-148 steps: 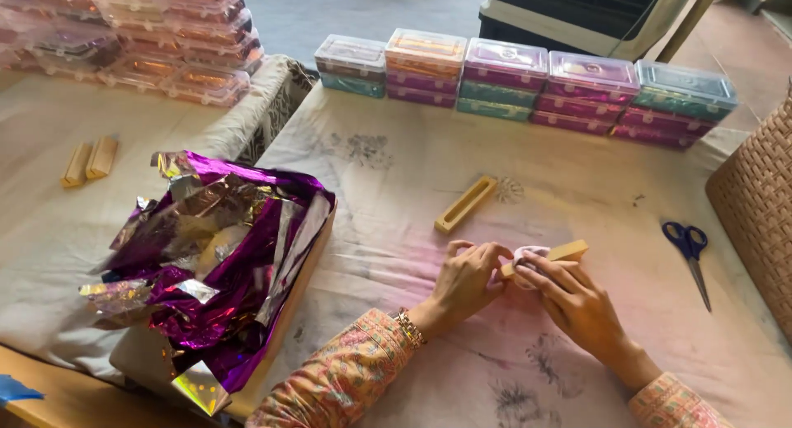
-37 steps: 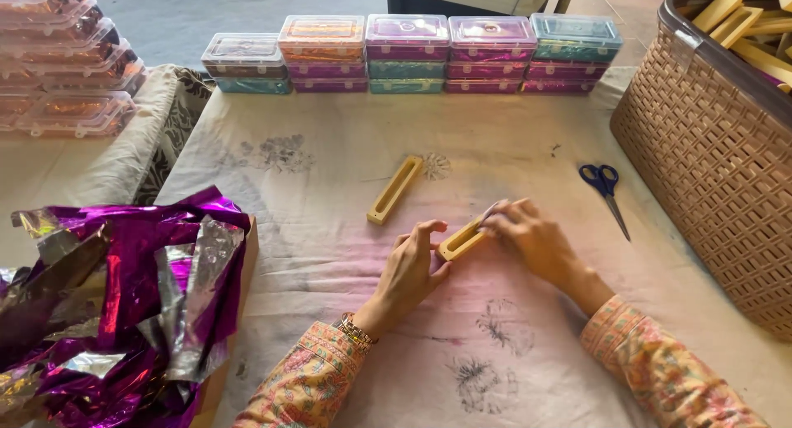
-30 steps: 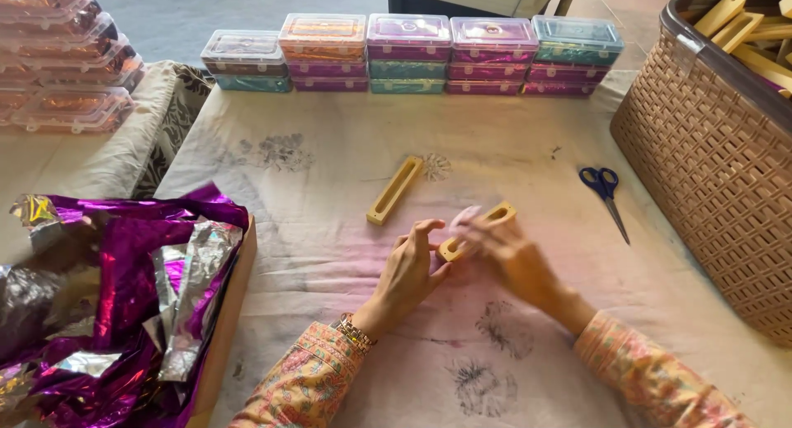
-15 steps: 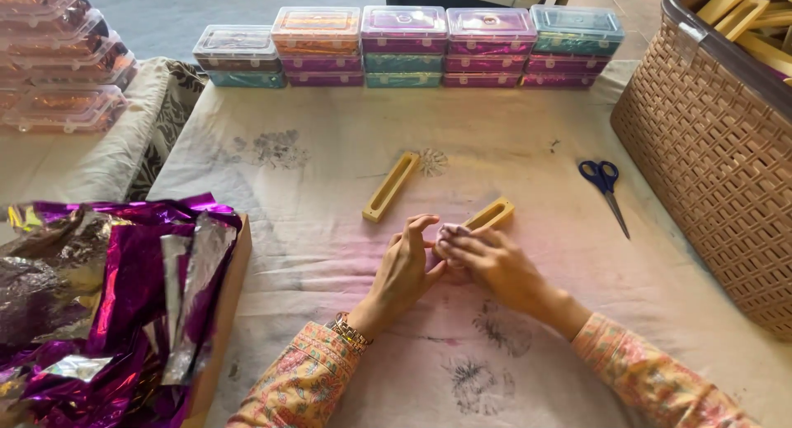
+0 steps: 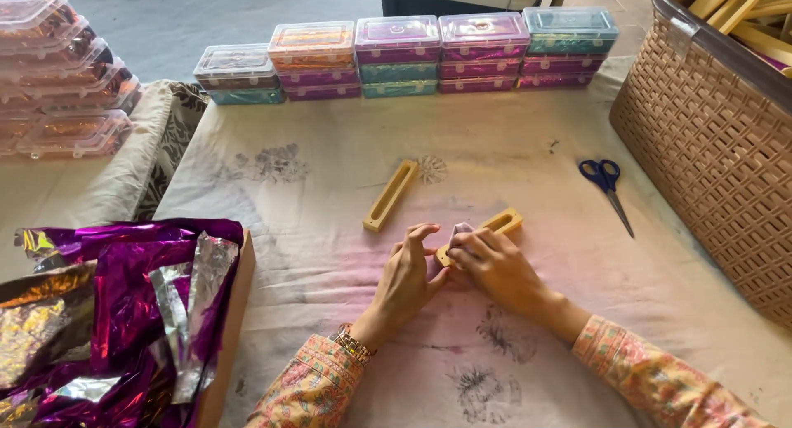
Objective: The person wipes long wooden blocks with a cloth, handling them one at a time and placing them on the table.
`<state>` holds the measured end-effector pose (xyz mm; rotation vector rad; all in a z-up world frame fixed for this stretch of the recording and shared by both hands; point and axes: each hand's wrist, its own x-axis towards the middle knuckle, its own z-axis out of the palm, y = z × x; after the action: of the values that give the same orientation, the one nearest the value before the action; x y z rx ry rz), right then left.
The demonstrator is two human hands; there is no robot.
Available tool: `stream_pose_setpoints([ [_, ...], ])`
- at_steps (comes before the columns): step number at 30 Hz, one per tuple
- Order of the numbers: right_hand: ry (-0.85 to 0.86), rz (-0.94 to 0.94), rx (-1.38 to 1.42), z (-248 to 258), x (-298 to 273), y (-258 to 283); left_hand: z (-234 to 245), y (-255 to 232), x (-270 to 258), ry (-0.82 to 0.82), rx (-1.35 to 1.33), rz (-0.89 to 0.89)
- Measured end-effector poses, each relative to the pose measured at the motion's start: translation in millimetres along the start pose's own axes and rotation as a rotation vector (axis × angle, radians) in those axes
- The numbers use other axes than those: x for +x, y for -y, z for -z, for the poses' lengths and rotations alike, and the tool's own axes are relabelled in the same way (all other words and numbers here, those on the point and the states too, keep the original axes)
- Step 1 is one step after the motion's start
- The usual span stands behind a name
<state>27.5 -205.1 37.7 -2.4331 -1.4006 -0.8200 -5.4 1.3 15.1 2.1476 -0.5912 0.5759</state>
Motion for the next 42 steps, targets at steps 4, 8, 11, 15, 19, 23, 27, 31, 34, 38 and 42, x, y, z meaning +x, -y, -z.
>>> stream_pose_setpoints([
  [4, 0.027, 0.029, -0.039, 2.5, -10.6, -30.1, -0.6, 0.5, -0.5, 0.007, 0.011, -0.003],
  [8, 0.026, -0.202, -0.018, 7.0, -31.5, -70.9, -0.8, 1.3, -1.7, 0.005, 0.015, -0.026],
  [11, -0.058, -0.322, -0.033, 16.9, -34.5, -78.8, -1.1, 1.9, -0.5, 0.006, 0.028, -0.04],
  [15, -0.196, -0.628, -0.249, 12.7, -50.1, -101.5, -4.5, 4.7, -1.9, 0.047, 0.094, -0.003],
  [19, -0.055, -0.777, -0.36, 7.7, -58.8, -117.9, -6.0, 20.8, 7.5, 0.019, 0.155, -0.028],
  [23, -0.264, -0.575, -0.107, 29.4, -33.9, -92.8, -2.0, 70.6, 11.1, -0.181, 0.464, -0.039],
  [27, -0.08, -0.173, 0.01, 14.0, -24.3, -73.6, 15.6, 91.9, 5.7, -0.192, 0.558, 0.104],
  [31, 0.03, -0.206, 0.146, 5.7, -33.1, -77.6, 30.9, 67.6, 14.6, -0.095, 0.393, 0.334],
  [34, 0.128, -0.354, 0.199, 1.7, -34.4, -77.6, 33.1, 57.5, 20.1, -0.15, 0.28, 0.359],
  [38, 0.034, -0.369, 0.189, 12.1, -26.0, -71.7, 30.0, 53.7, 26.2, -0.223, -0.197, 0.511],
  [42, -0.168, -0.28, 0.092, 35.5, -10.2, -64.5, 12.2, 58.2, 22.7, -0.186, -0.699, 0.596],
])
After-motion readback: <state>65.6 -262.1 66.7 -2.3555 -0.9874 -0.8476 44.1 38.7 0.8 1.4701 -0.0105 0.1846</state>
